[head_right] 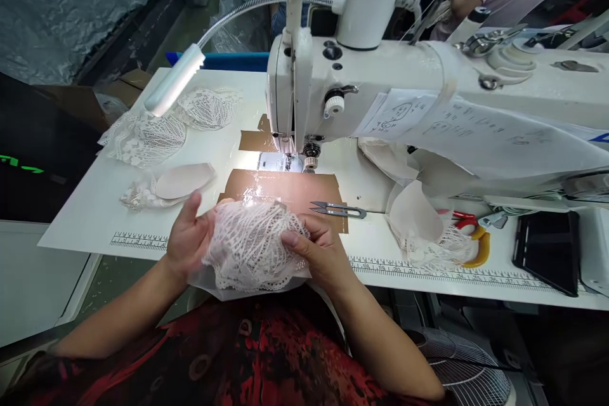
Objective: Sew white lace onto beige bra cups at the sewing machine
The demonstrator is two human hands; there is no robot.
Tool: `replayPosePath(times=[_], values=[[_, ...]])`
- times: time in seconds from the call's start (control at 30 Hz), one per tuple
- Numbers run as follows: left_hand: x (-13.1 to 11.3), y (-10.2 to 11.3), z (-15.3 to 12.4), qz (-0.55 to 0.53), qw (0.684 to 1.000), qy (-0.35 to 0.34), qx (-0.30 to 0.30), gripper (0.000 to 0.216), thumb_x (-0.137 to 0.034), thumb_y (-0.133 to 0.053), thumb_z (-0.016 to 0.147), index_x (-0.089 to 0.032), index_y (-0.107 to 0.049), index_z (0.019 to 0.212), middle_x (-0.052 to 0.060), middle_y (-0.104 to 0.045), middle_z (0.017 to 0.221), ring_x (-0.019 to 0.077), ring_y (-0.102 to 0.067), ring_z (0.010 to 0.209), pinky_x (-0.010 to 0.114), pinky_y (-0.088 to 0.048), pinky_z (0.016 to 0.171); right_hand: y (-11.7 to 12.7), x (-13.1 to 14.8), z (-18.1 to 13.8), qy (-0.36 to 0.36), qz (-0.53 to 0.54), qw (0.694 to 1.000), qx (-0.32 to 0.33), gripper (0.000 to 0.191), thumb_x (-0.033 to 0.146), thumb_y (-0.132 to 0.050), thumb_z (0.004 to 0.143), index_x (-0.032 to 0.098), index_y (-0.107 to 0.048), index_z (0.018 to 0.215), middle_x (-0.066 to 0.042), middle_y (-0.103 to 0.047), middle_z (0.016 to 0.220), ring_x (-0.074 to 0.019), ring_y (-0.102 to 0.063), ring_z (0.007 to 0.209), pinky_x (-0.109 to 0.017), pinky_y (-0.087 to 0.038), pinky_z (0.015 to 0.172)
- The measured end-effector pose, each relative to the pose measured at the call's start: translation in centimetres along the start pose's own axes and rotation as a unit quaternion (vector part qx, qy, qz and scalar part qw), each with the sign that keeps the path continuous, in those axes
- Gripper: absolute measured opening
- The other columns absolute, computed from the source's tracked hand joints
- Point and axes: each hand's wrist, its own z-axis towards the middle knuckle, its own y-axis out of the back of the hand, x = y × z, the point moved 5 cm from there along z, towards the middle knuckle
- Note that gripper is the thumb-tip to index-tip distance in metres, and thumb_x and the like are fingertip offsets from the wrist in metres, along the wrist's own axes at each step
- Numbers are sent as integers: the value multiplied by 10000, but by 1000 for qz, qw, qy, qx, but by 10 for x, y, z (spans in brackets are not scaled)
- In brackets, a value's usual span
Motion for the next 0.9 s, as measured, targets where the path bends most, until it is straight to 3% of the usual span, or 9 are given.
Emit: replayPosePath(times=[0.1, 0.17, 0.27, 0.37, 0.47, 0.57, 0.63, 0.7, 0.9], values=[[19, -12, -10, -107, 991, 50, 59, 835, -843, -410, 696, -170, -532, 1174, 142, -622, 1119, 295, -580, 1068, 422, -487, 854, -2, 4, 4, 51, 4, 998, -22, 251, 471, -741, 683, 223, -702, 678, 0, -634, 663, -153, -555, 633, -293, -478, 632], [30, -25, -12, -117, 987, 75, 83, 746, -683, -632, 682, -171, -527, 1214, 137, -586, 1223, 296, -537, 1152, 415, -459, 931, -10, 4, 8, 68, -31, 997, -5, 209, 424, -734, 712, 222, -708, 667, -1, -642, 669, -162, -570, 667, -304, -481, 662], [39, -34, -6, -87, 994, 64, 27, 495, -217, -765, 634, -179, -606, 1102, 73, -650, 1100, 222, -600, 1019, 331, -472, 891, -25, -2, 12, 47, -57, 997, 32, 179, 381, -740, 718, 211, -721, 666, -6, -656, 695, -159, -569, 661, -302, -474, 642], [42, -30, -4, -57, 997, 52, 4, 244, -91, -731, 588, -154, -664, 814, 17, -671, 769, 134, -608, 705, 254, -485, 705, -23, -2, 16, 22, 38, 999, -12, 201, 405, -778, 656, 221, -731, 721, -7, -682, 713, -164, -584, 649, -313, -492, 631], [33, -23, -18, 23, 990, 52, 132, 240, -172, -721, 671, -144, -549, 505, -9, -533, 469, 92, -502, 477, 229, -424, 539, -8, 7, 18, 35, 115, 989, -83, 236, 391, -817, 588, 232, -717, 732, 5, -680, 681, -160, -596, 645, -316, -509, 654], [5, -17, -40, 186, 945, -1, 271, 207, -209, -642, 795, -157, -621, 595, 40, -631, 606, 126, -571, 568, 248, -446, 573, -6, 12, 16, 17, 77, 996, -40, 216, 354, -820, 596, 210, -686, 686, 15, -657, 661, -128, -572, 607, -271, -495, 606], [-30, -7, -43, 283, 935, -143, 162, 162, -216, -679, 772, -220, -678, 934, 51, -673, 974, 177, -610, 903, 301, -474, 826, -17, 11, 11, -7, 15, 999, 33, 211, 341, -805, 630, 190, -660, 663, 19, -634, 652, -110, -547, 580, -240, -468, 559], [-51, -5, -42, 407, 890, -198, 61, 601, -243, -781, 675, -257, -559, 1233, 70, -540, 1300, 237, -496, 1174, 351, -392, 1003, -31, 9, 5, -17, -37, 994, 102, 200, 341, -777, 677, 184, -656, 700, 20, -626, 668, -105, -542, 587, -225, -451, 547], [-37, -17, -29, 499, 853, -134, 68, 274, -371, -622, 832, -149, -617, 991, 38, -623, 889, 159, -574, 802, 269, -463, 738, -50, 10, -4, 57, -147, 978, 135, 174, 364, -655, 804, 194, -654, 762, -1, -640, 747, -128, -568, 672, -249, -461, 624]])
